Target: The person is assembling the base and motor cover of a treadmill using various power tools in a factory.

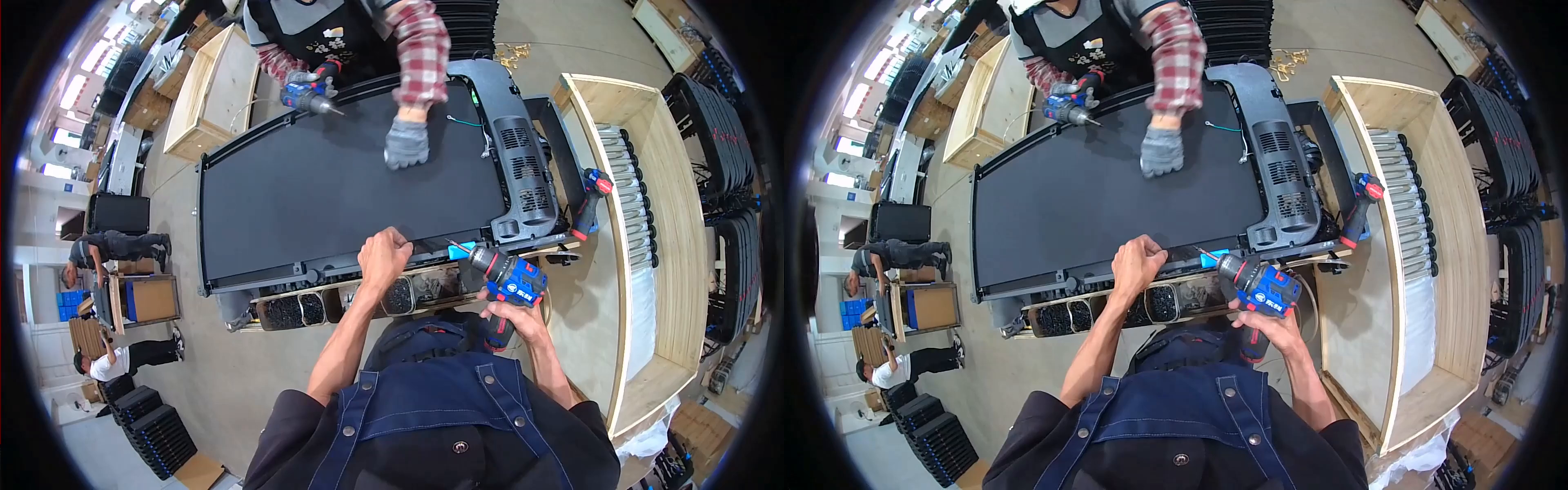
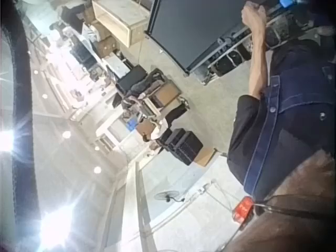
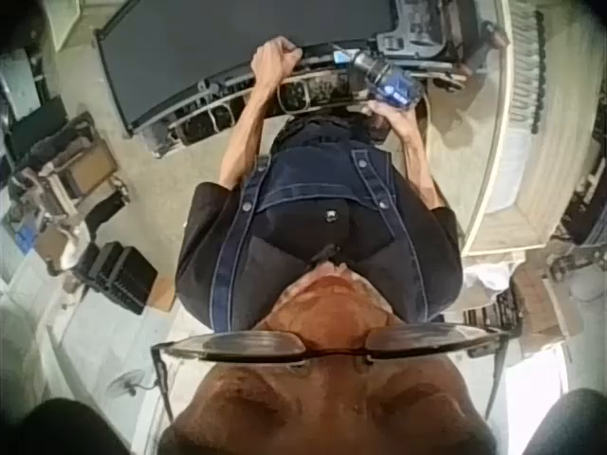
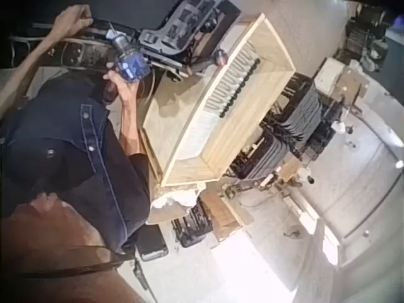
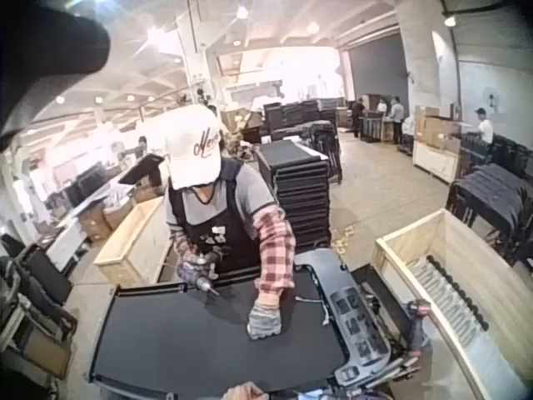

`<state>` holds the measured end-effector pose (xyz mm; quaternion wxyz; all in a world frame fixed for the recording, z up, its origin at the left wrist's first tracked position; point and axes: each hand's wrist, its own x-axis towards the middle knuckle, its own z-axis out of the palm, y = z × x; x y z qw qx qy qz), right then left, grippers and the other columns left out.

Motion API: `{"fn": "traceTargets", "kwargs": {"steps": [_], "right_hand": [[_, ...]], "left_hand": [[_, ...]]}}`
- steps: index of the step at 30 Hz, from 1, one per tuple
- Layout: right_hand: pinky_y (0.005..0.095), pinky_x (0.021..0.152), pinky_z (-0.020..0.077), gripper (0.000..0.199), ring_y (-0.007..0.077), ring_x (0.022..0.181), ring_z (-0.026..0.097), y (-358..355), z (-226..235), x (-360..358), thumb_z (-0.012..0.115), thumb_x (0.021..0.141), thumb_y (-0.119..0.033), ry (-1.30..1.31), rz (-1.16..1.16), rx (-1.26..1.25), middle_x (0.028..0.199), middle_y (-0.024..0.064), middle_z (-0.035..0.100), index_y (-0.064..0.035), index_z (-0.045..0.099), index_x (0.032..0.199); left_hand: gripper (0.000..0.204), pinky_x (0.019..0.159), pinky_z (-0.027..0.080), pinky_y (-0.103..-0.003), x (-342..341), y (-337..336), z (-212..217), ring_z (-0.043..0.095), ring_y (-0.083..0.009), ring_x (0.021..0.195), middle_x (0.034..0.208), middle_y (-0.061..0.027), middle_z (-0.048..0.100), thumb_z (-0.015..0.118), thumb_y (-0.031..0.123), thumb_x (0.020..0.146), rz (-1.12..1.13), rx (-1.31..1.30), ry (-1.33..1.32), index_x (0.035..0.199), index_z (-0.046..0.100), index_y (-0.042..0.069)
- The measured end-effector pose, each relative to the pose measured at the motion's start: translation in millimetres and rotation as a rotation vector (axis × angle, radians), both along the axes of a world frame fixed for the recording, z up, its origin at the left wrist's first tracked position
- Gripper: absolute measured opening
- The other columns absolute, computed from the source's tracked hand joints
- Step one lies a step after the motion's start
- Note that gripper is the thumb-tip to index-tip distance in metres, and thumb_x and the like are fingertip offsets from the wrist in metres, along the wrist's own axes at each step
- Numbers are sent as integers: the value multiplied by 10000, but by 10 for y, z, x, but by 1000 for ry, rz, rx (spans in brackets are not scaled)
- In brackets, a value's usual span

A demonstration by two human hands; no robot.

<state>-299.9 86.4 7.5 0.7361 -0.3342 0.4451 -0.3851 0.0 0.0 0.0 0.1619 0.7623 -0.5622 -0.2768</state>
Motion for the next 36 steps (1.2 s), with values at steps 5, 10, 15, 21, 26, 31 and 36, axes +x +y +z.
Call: {"fn": "traceTargets", "kwargs": {"steps": [5, 10, 15, 21, 26, 31, 36], "right_hand": [[374, 763, 635, 515, 239, 867, 734, -43, -21, -43, 748, 843, 7, -42, -37, -14, 1082, 175, 722, -15, 568, 1324], [368, 781, 639, 550, 237, 915, 733, -20, 30, -41, 743, 839, 33, -36, -72, -23, 1111, 188, 718, -14, 548, 1351], [357, 798, 645, 557, 224, 955, 727, -161, 275, -114, 726, 836, 58, 52, 23, -5, 1104, 183, 723, -14, 539, 1356], [332, 775, 575, 413, 149, 833, 684, -448, 376, -151, 761, 765, -63, 438, 213, -149, 980, 88, 735, -13, 643, 1157], [341, 759, 532, 306, 172, 738, 610, -832, 675, 32, 764, 757, -109, 890, 449, -403, 819, 82, 669, 23, 622, 995], [386, 721, 531, 335, 214, 685, 617, -1188, 944, 304, 767, 745, -148, 1076, 708, -304, 764, 152, 664, 54, 620, 969], [396, 719, 528, 337, 221, 682, 618, -1304, 839, 337, 761, 733, -138, 1103, 766, -355, 770, 159, 674, 48, 624, 978]], "left_hand": [[241, 723, 549, -436, -65, -46, -37, 717, -361, 748, 752, -160, 731, 751, 236, 798, -66, -59, 33, 853, 720, 3], [145, 706, 517, -436, -131, 23, -144, 653, -333, 766, 755, -120, 658, 727, 137, 818, -313, -410, -137, 816, 631, 29], [113, 718, 484, -380, -107, -184, -71, 561, -242, 808, 813, -65, 556, 693, 76, 799, -810, -693, -247, 821, 582, 73], [192, 807, 510, -363, -34, -392, -294, 588, -237, 879, 911, -48, 569, 764, 111, 791, -762, -699, -70, 959, 677, 83], [214, 835, 500, -404, -7, -424, -288, 576, -258, 941, 957, -54, 572, 767, 99, 789, -717, -565, -37, 977, 669, 71], [174, 834, 496, -429, 6, -429, -353, 562, -291, 942, 939, -84, 542, 741, 96, 802, -665, -543, 24, 902, 603, 62], [139, 806, 494, -429, 4, -437, -378, 558, -298, 906, 920, -98, 537, 707, 80, 816, -654, -571, 30, 863, 579, 52]]}}
